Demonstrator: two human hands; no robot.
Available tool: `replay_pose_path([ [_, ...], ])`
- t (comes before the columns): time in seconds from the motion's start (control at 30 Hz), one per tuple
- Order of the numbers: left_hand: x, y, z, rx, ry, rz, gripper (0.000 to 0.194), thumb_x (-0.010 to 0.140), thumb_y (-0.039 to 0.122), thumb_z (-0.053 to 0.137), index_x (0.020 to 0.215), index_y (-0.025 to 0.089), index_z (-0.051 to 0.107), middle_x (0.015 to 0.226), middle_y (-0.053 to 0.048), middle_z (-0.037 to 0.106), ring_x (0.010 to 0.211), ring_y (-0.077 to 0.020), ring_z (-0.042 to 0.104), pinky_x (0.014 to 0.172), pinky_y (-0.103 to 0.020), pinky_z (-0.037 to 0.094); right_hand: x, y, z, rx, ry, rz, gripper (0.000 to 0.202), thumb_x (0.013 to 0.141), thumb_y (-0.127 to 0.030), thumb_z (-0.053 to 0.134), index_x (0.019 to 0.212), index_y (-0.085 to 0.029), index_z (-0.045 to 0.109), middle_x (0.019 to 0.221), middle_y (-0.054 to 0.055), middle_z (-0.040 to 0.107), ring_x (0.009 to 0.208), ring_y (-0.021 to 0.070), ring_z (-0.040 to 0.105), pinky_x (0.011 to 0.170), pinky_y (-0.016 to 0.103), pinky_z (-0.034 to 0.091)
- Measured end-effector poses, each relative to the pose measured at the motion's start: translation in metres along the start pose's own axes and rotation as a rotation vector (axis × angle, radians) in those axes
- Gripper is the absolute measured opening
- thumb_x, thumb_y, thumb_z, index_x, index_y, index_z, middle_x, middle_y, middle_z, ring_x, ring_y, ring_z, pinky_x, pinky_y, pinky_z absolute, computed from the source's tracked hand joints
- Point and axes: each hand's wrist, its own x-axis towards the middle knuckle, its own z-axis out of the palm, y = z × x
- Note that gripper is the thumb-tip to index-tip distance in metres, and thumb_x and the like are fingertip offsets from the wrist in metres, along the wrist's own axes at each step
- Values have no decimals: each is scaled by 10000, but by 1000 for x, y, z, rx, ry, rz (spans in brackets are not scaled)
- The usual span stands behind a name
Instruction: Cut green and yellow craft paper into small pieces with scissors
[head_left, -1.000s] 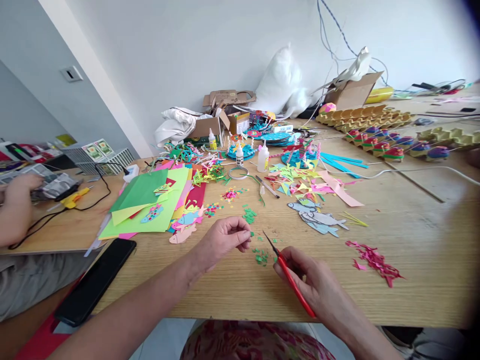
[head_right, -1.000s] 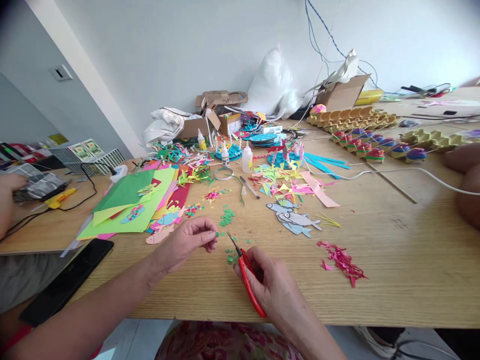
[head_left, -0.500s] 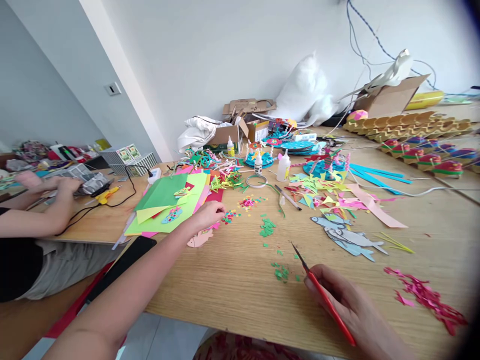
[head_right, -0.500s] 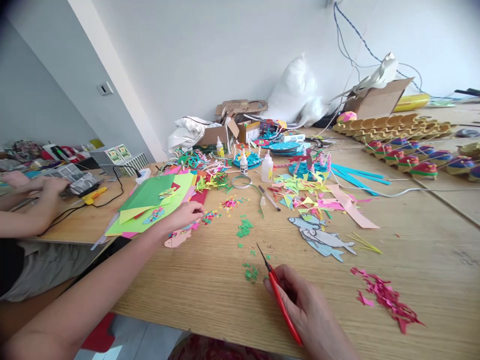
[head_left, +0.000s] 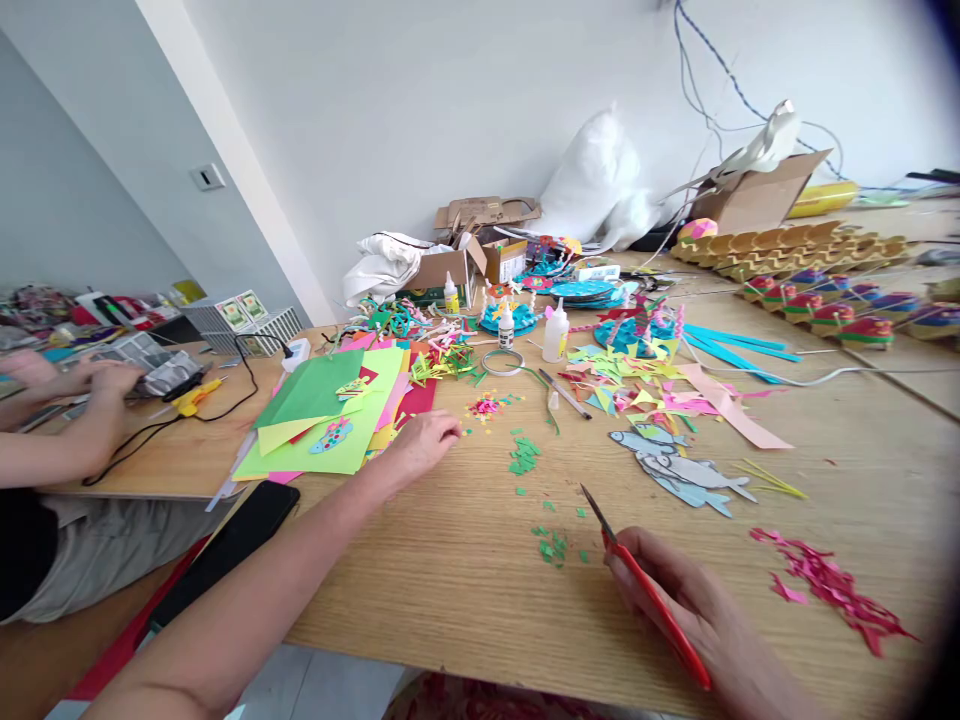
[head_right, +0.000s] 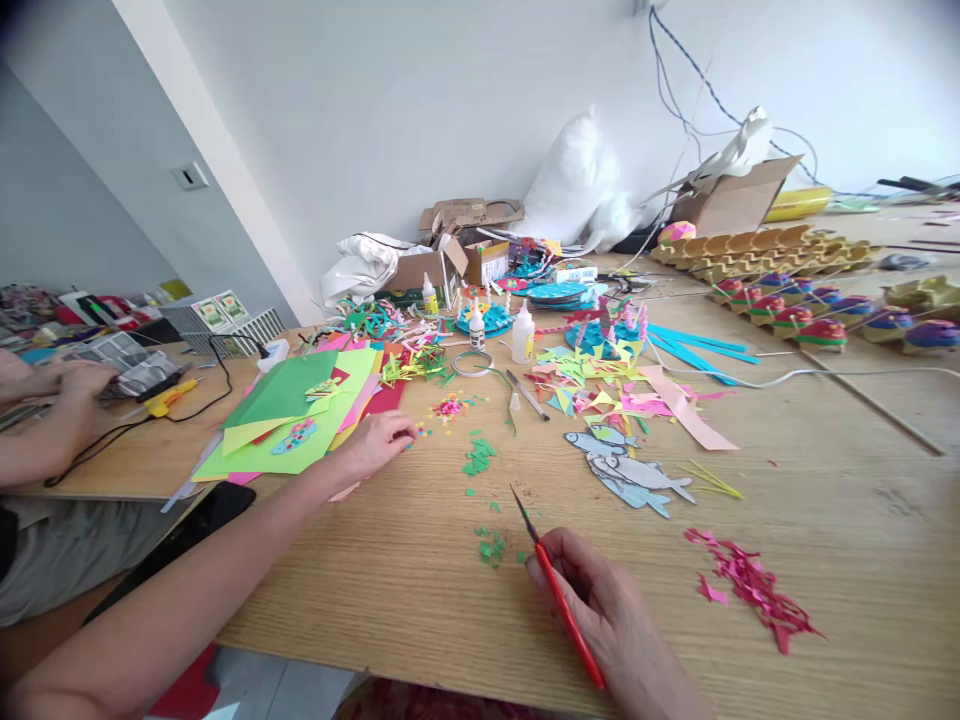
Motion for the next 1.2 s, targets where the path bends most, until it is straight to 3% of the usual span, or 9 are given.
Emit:
replay_pose_path([
  [0.13, -3, 29, 11, -4, -49, 147, 187, 796, 149, 421, 782, 189, 603, 782, -29, 590, 757, -152, 528, 685, -247, 380, 1, -2, 0, 43, -1, 31, 337, 791, -490, 415, 608, -207, 408, 510, -56, 358, 467, 99, 354, 419, 204, 291],
  [0.23, 1, 40, 22, 11, -61, 203, 171, 804, 161, 419, 824, 183, 586, 814, -42, 588, 777, -167, 530, 695, -262, 384, 1, -3, 0, 64, -10, 32, 322, 807, -467, 397, 620, -204, 398, 523, -58, 350, 480, 97, 341, 430, 205, 282],
  [0.47, 14, 45, 32, 85, -127, 311, 109, 769, 197, 494, 852, 173, 561, 864, -49, 568, 809, -186, 528, 704, -273, 396, 1, -4, -2, 115, -22, 54, 298, 825, -428, 389, 635, -199, 396, 531, -66, 341, 492, 93, 335, 450, 209, 265],
  [0.73, 20, 47, 35, 186, -152, 378, 103, 800, 149, 436, 815, 156, 538, 852, -54, 562, 819, -183, 525, 712, -276, 413, 2, -2, -3, 159, -58, 87, 313, 821, -442, 383, 624, -199, 387, 536, -63, 324, 487, 88, 305, 428, 202, 242],
  [0.93, 19, 49, 37, 233, -136, 380, 151, 831, 144, 388, 795, 151, 534, 847, -48, 566, 844, -171, 518, 751, -267, 412, 2, 2, -4, 155, -79, 86, 323, 806, -469, 391, 636, -195, 405, 554, -53, 333, 504, 93, 315, 432, 196, 255],
  [1.2, 20, 47, 32, 15, -141, 256, 65, 789, 140, 472, 799, 163, 533, 812, -13, 566, 758, -133, 524, 687, -229, 405, 1, -5, -6, 141, -74, 80, 351, 786, -503, 395, 617, -195, 413, 559, -42, 363, 520, 105, 347, 456, 200, 292],
])
